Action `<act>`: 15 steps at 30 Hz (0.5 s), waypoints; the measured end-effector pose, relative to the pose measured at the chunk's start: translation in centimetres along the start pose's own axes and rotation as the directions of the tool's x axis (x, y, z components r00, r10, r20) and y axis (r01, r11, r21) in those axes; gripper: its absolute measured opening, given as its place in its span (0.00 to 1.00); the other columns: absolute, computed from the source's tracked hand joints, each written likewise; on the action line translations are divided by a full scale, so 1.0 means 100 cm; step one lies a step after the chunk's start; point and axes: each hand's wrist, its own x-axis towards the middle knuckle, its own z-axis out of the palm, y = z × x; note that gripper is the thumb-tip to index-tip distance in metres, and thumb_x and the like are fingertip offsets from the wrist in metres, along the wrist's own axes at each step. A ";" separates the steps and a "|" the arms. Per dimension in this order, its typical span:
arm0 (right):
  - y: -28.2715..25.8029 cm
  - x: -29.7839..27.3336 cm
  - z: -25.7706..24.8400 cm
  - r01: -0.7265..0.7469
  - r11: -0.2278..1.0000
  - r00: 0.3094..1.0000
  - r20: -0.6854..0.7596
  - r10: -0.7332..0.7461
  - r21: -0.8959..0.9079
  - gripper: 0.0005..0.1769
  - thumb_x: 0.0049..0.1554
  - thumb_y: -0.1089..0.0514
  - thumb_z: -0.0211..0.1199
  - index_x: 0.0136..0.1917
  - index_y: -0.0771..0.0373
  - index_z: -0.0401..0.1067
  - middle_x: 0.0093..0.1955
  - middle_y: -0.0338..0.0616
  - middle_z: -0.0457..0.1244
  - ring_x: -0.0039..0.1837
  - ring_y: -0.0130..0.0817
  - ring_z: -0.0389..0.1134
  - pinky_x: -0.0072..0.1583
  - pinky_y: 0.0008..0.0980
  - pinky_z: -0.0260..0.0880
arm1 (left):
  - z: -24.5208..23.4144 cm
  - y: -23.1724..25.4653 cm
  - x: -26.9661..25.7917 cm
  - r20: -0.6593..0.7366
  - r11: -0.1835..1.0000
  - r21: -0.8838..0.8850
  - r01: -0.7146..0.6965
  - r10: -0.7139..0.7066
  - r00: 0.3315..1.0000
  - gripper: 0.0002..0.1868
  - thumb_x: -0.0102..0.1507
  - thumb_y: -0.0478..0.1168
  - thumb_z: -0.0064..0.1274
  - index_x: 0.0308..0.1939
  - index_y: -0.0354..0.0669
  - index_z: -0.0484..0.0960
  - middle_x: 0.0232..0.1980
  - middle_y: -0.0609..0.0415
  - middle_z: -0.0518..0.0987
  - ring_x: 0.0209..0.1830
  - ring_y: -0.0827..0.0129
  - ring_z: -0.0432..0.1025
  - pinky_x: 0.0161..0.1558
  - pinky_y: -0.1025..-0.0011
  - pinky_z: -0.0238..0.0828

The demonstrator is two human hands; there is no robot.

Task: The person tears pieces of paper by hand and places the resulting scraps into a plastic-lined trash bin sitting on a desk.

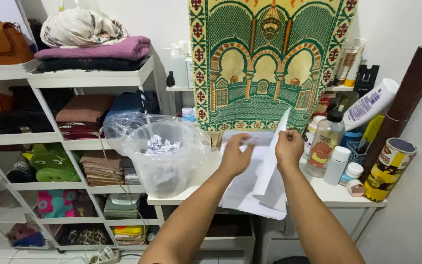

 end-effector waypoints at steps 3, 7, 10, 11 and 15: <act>-0.021 -0.002 0.002 -0.111 0.988 0.994 0.011 0.111 0.110 0.07 0.57 0.59 0.63 0.44 0.66 0.71 0.38 0.40 0.65 0.40 0.31 0.66 0.44 0.33 0.69 | -0.013 0.036 0.005 0.329 0.999 0.026 0.020 -0.027 0.944 0.27 0.60 0.47 0.64 0.59 0.38 0.77 0.59 0.44 0.75 0.55 0.55 0.73 0.55 0.60 0.71; -0.047 -0.001 -0.001 -0.281 0.913 0.948 0.236 0.215 0.296 0.12 0.57 0.58 0.63 0.49 0.69 0.67 0.43 0.44 0.65 0.43 0.34 0.70 0.46 0.38 0.78 | -0.024 0.052 0.021 0.453 0.997 0.003 -0.082 0.071 0.888 0.28 0.54 0.41 0.61 0.58 0.37 0.76 0.54 0.41 0.81 0.51 0.52 0.78 0.54 0.60 0.75; -0.063 -0.003 -0.008 -0.264 0.916 0.903 0.411 0.124 0.303 0.18 0.59 0.54 0.64 0.52 0.70 0.65 0.47 0.46 0.65 0.47 0.36 0.71 0.49 0.38 0.79 | -0.028 0.047 0.036 0.343 0.974 0.210 -0.086 0.009 0.939 0.21 0.60 0.40 0.52 0.57 0.41 0.81 0.54 0.41 0.83 0.51 0.50 0.79 0.54 0.60 0.74; -0.070 -0.004 -0.011 -0.239 0.925 0.880 0.470 0.076 0.297 0.20 0.60 0.51 0.65 0.52 0.70 0.65 0.48 0.47 0.64 0.49 0.36 0.71 0.50 0.38 0.78 | -0.035 0.047 0.040 0.293 0.958 0.249 -0.141 0.064 0.954 0.20 0.61 0.41 0.53 0.56 0.40 0.82 0.54 0.40 0.83 0.52 0.47 0.78 0.55 0.59 0.73; -0.106 -0.011 -0.035 0.671 0.726 0.720 0.366 -0.589 -0.153 0.26 0.57 0.51 0.68 0.65 0.62 0.66 0.58 0.53 0.61 0.62 0.51 0.61 0.64 0.50 0.62 | -0.057 0.070 0.044 0.272 0.946 0.322 0.030 -0.123 0.955 0.15 0.65 0.45 0.51 0.51 0.46 0.85 0.48 0.41 0.84 0.50 0.46 0.77 0.53 0.57 0.72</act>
